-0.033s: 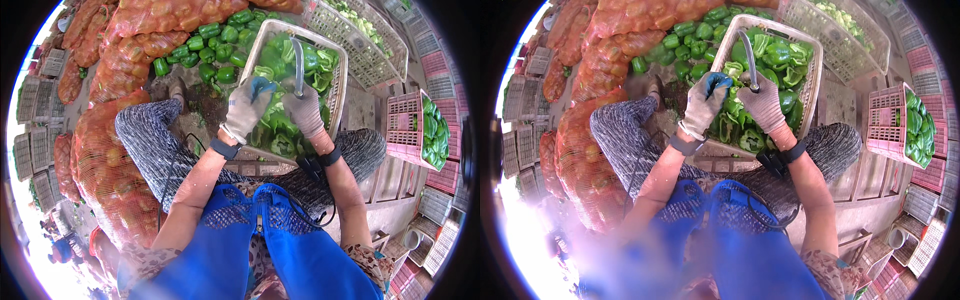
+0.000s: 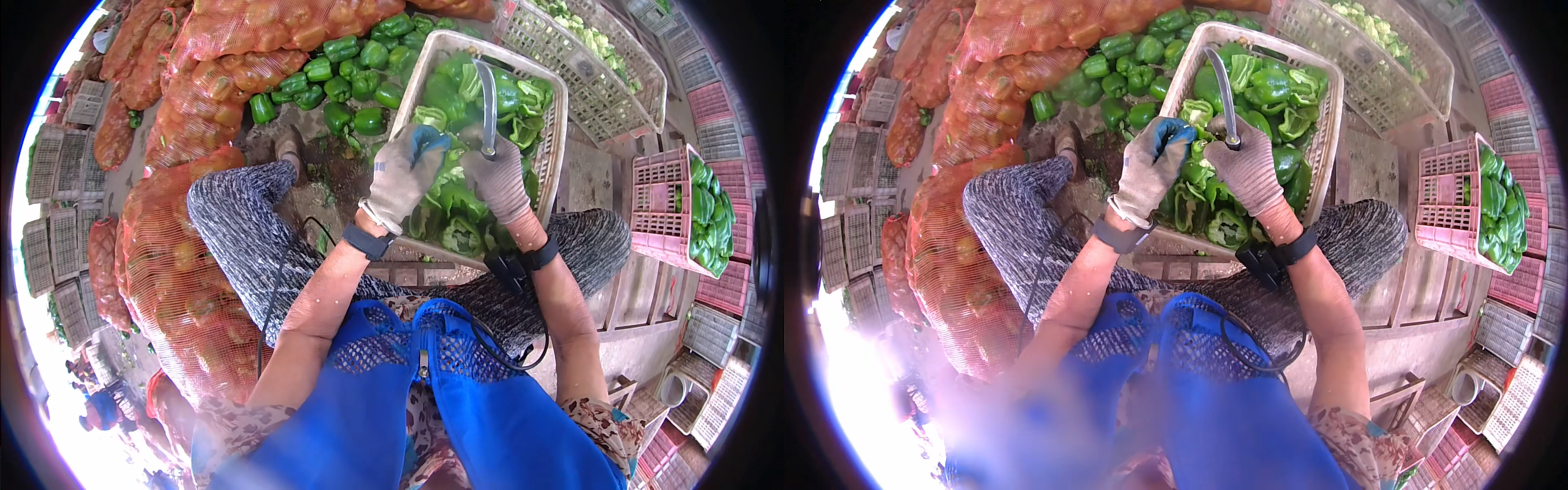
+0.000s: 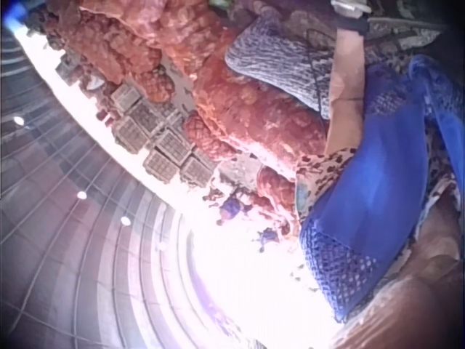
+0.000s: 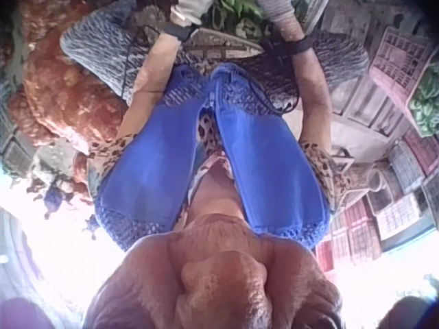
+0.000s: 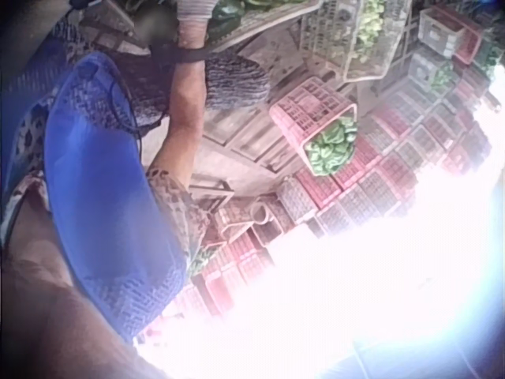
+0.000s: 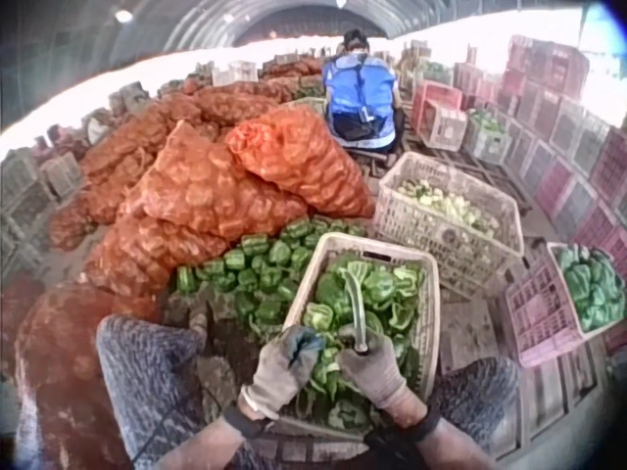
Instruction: The person prepares green bell peppers by hand and using a knife, removing seeds and cores, and placing processed pieces into a plastic bin.
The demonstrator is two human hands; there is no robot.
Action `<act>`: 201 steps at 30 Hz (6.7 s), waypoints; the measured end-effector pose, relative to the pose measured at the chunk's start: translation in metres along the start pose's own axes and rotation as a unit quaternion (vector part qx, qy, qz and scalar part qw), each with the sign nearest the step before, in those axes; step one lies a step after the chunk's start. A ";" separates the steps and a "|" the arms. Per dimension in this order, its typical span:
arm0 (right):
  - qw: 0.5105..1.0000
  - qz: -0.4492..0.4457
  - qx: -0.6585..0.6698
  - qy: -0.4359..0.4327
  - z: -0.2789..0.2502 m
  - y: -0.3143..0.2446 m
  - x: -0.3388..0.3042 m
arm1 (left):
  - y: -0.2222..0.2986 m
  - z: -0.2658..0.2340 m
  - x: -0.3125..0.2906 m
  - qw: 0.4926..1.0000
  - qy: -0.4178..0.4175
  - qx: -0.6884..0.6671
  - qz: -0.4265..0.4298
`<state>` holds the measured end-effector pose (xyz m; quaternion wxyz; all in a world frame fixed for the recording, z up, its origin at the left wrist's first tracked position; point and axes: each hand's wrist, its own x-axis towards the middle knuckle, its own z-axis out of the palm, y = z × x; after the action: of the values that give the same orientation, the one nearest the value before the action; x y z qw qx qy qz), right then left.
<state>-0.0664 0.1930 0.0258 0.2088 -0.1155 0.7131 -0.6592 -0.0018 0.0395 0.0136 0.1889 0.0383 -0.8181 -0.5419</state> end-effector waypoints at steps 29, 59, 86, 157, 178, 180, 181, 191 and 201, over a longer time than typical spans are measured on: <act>0.995 -0.040 0.059 0.063 -0.005 0.010 -0.004 | -0.026 0.049 -0.023 0.883 0.032 -0.434 -0.173; 0.969 0.139 0.203 0.001 -0.005 -0.004 0.006 | -0.094 0.040 -0.001 0.884 0.075 -0.391 -0.247; 0.862 0.116 0.487 0.080 -0.084 0.009 0.052 | -0.202 -0.061 0.088 0.895 0.381 -0.177 -0.149; 0.941 -0.132 -0.310 -0.015 -0.041 0.049 0.030 | -0.005 0.048 0.050 0.837 -0.008 -0.462 -0.293; 0.923 -0.068 -0.371 -0.074 -0.030 0.060 0.019 | -0.023 0.028 0.023 0.810 -0.043 -0.472 -0.344; 0.941 -0.092 -0.322 -0.056 -0.024 0.071 0.022 | -0.018 0.033 0.020 0.812 0.018 -0.469 -0.346; 0.969 -0.052 -0.228 -0.075 -0.024 0.077 0.021 | -0.022 0.035 0.021 0.848 0.038 -0.398 -0.347; 0.885 -0.046 -0.458 -0.075 -0.045 0.063 0.022 | -0.022 0.028 0.005 0.687 -0.138 -0.605 -0.377; 0.935 0.298 0.171 -0.092 -0.066 0.145 0.058 | -0.032 0.032 0.004 0.704 -0.203 -0.590 -0.339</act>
<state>-0.1309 0.2414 -0.1231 0.4768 0.0801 0.5694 -0.6649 -0.0217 0.0531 -0.0250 -0.1947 0.0830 -0.2812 -0.9360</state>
